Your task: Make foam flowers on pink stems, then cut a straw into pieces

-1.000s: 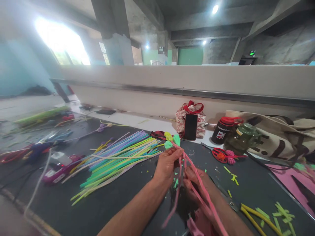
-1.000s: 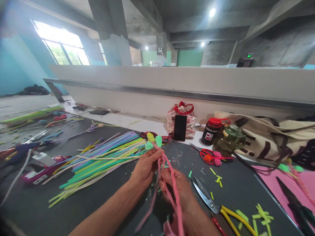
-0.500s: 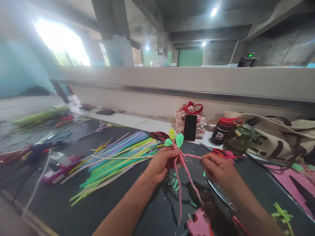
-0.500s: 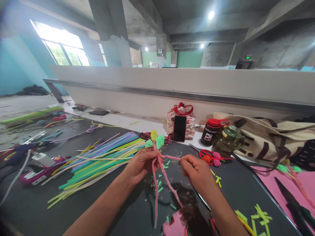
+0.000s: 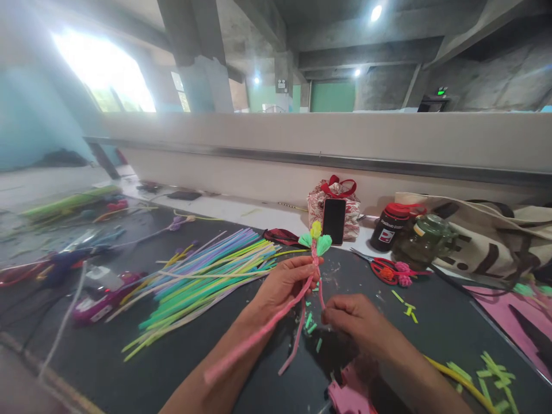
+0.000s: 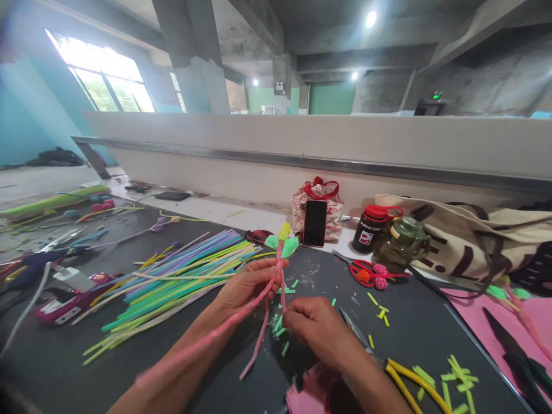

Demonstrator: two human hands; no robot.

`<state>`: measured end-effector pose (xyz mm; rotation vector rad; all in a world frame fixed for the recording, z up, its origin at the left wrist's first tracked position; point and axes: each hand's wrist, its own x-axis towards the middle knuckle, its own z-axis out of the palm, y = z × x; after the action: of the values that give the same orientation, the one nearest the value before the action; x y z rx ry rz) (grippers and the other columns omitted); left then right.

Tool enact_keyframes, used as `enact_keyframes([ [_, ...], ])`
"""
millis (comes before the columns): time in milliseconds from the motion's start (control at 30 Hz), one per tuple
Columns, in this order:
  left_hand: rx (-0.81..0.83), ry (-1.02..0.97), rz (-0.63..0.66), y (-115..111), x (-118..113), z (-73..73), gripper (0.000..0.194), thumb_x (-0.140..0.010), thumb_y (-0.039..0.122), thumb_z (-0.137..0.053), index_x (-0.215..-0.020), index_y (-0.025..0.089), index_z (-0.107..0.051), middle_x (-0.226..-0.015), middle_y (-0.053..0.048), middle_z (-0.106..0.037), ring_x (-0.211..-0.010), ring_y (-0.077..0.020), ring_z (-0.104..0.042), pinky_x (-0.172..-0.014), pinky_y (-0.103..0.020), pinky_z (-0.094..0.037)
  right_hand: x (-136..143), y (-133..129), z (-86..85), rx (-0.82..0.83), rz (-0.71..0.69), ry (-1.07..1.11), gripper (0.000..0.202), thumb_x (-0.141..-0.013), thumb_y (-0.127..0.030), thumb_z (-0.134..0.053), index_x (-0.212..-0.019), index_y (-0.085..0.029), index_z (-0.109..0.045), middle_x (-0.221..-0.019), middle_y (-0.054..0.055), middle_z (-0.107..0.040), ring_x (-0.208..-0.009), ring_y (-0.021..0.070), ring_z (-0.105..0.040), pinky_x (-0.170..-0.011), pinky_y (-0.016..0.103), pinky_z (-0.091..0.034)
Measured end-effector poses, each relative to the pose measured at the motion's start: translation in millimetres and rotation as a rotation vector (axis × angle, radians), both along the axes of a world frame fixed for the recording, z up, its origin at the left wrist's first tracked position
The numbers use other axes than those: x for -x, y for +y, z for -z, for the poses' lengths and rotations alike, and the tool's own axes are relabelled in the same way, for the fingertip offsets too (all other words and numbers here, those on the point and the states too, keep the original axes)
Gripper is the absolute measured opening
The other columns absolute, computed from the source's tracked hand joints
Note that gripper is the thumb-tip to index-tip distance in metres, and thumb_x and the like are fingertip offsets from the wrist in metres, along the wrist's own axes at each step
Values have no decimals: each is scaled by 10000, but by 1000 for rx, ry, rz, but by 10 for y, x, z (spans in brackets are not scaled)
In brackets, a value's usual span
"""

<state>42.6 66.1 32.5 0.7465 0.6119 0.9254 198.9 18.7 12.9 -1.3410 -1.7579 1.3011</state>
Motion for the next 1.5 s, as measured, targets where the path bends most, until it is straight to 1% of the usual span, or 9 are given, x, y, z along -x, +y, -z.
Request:
enact_keyframes([
  [233, -9, 16, 25, 12, -1, 9, 193, -638, 161, -662, -813, 87, -627, -600, -15, -585, -461, -45, -513, -447, -134, -398, -58, -158, -325, 62, -53, 108, 229, -772, -330, -419, -624, -186, -517, -404, -78, -337, -354, 69, -256, -365, 200, -185],
  [433, 37, -48, 116, -20, -16, -22, 192, -632, 101, -644, -823, 100, -623, -607, -2, -573, -476, -38, -511, -466, -130, -402, -296, 91, -122, -388, 208, -647, 248, -791, -327, -426, -651, -230, -606, -589, -4, -572, -564, 158, -515, -496, 248, -280],
  [600, -31, 59, 77, -81, -125, 36, 240, -606, 181, -684, -828, 102, -635, -649, -17, -599, -502, -46, -519, -501, -149, -395, -259, 113, -115, -639, 406, -405, 255, -757, -285, -476, -959, -224, -619, -929, 51, -612, -845, 202, -537, -714, 296, -373],
  [767, -173, 238, -24, -166, -192, -18, 291, -585, 250, -691, -839, 115, -649, -577, 10, -566, -442, -43, -434, -439, -167, -318, -69, 20, -178, -185, 396, 166, 208, -722, -346, -543, -776, -178, -654, -587, -14, -572, -509, 118, -468, -483, 229, -342],
  [900, -398, 431, -39, -213, -218, 11, 279, -644, 220, -619, -909, 137, -645, -598, 17, -556, -495, -56, -422, -471, -176, -306, -7, 24, -112, -64, 415, 443, 189, -667, -345, -621, -689, -160, -649, -530, -30, -545, -483, 89, -419, -456, 208, -298],
  [1067, -524, 579, -103, -259, -228, 36, 344, -634, 178, -587, -976, 186, -614, -591, 41, -530, -509, -60, -431, -501, -177, -327, -13, 40, -83, -57, 535, 503, 180, -592, -319, -693, -675, -161, -665, -573, -25, -572, -502, 84, -402, -475, 210, -289],
  [1233, -359, 450, 41, -236, -169, -105, 289, -694, 325, -547, -891, 126, -617, -545, 14, -537, -454, -67, -435, -468, -187, -343, -76, 36, -142, -4, 410, 524, 175, -592, -304, -701, -691, -162, -677, -543, -28, -550, -480, 78, -372, -469, 210, -275],
  [1367, -472, 602, -80, -191, -117, -122, 210, -685, 330, -561, -616, 136, -600, -494, 19, -514, -446, -68, -419, -457, -181, -318, -110, 22, -172, 48, 376, 576, 166, -592, -305, -711, -673, -166, -671, -545, -23, -547, -487, 81, -393, -476, 205, -294],
  [1500, -499, 592, -13, -189, -105, -107, 178, -655, 296, -594, -742, 154, -660, -568, 15, -566, -505, -77, -456, -494, -179, -328, -133, 29, -161, 72, 376, 605, 174, -588, -307, -723, -681, -170, -670, -542, -24, -544, -488, 76, -413, -473, 198, -300],
])
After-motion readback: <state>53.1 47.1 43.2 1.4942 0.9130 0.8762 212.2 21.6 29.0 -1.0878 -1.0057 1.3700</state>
